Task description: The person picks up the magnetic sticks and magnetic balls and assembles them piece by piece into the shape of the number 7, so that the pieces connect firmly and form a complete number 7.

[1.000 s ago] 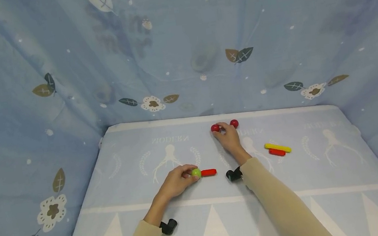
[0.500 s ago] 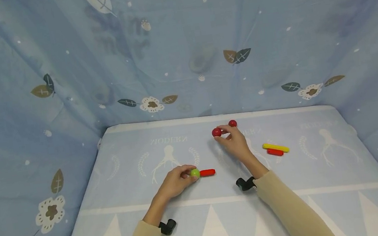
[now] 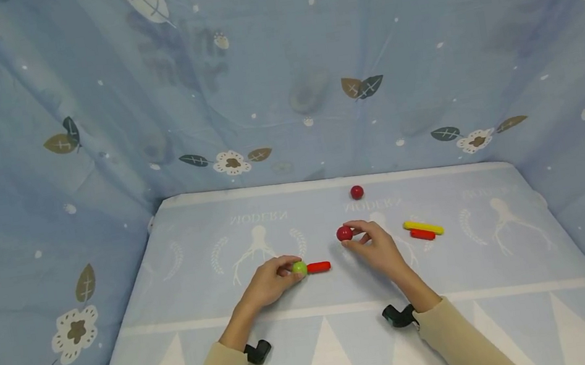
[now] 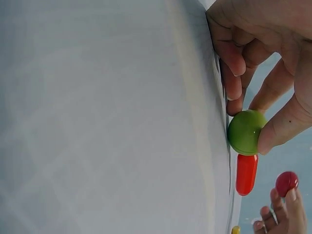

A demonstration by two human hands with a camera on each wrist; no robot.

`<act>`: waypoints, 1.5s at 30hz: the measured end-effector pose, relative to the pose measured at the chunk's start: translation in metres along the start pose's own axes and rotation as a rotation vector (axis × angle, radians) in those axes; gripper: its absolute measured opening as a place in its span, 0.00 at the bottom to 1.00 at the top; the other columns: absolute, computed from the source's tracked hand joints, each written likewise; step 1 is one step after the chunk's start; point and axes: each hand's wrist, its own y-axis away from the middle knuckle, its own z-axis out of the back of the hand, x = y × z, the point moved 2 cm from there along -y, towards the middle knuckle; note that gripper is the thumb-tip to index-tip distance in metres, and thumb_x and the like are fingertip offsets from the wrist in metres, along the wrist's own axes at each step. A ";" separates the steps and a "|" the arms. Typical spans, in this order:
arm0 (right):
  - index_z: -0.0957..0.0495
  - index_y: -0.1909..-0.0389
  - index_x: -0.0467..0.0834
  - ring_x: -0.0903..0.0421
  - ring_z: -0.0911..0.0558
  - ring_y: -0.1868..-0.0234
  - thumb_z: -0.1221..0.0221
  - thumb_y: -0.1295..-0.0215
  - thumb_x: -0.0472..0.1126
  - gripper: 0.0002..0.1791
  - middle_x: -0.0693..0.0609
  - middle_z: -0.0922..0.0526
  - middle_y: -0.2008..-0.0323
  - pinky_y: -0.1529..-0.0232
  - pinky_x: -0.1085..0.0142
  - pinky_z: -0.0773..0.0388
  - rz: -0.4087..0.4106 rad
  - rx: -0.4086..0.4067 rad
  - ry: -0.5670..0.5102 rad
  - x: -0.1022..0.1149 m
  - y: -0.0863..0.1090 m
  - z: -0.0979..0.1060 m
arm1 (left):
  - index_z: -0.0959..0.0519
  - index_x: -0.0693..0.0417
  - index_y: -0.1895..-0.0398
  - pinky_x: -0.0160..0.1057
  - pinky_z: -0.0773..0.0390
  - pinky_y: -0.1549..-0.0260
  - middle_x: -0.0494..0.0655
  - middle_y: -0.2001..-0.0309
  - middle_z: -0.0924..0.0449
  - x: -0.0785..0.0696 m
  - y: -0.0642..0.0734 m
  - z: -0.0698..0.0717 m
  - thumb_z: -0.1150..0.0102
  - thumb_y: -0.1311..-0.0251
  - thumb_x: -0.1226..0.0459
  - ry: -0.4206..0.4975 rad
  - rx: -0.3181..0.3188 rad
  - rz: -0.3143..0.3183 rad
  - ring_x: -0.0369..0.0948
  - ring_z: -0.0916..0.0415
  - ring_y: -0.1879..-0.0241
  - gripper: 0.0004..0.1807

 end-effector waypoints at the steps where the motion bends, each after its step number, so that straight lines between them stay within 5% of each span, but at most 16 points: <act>1: 0.20 0.40 0.49 0.49 0.23 0.58 0.31 0.37 0.42 0.23 0.48 0.20 0.53 0.59 0.59 0.23 -0.001 0.006 -0.005 -0.001 0.003 0.000 | 0.17 0.44 0.44 0.43 0.26 0.61 0.41 0.56 0.19 0.000 0.000 0.000 0.33 0.36 0.54 0.001 -0.001 0.003 0.39 0.27 0.60 0.18; 14: 0.17 0.46 0.50 0.53 0.26 0.63 0.28 0.41 0.43 0.21 0.52 0.20 0.57 0.67 0.61 0.27 -0.045 0.109 -0.021 -0.019 0.026 -0.012 | 0.17 0.43 0.44 0.43 0.26 0.61 0.40 0.57 0.20 0.000 0.000 0.000 0.32 0.37 0.55 0.016 -0.006 0.004 0.39 0.26 0.60 0.18; 32: 0.15 0.49 0.45 0.52 0.29 0.65 0.28 0.43 0.37 0.19 0.50 0.22 0.62 0.63 0.60 0.32 0.112 0.148 0.061 -0.024 0.027 -0.020 | 0.16 0.44 0.44 0.43 0.26 0.60 0.40 0.57 0.19 0.000 0.000 0.000 0.32 0.37 0.55 0.019 -0.011 -0.001 0.39 0.26 0.59 0.18; 45: 0.15 0.48 0.48 0.50 0.30 0.65 0.28 0.43 0.37 0.20 0.49 0.22 0.62 0.64 0.59 0.34 0.112 0.154 0.064 -0.023 0.026 -0.026 | 0.16 0.42 0.44 0.43 0.26 0.61 0.41 0.56 0.19 0.002 0.001 0.000 0.32 0.37 0.55 0.019 -0.015 -0.005 0.39 0.26 0.59 0.18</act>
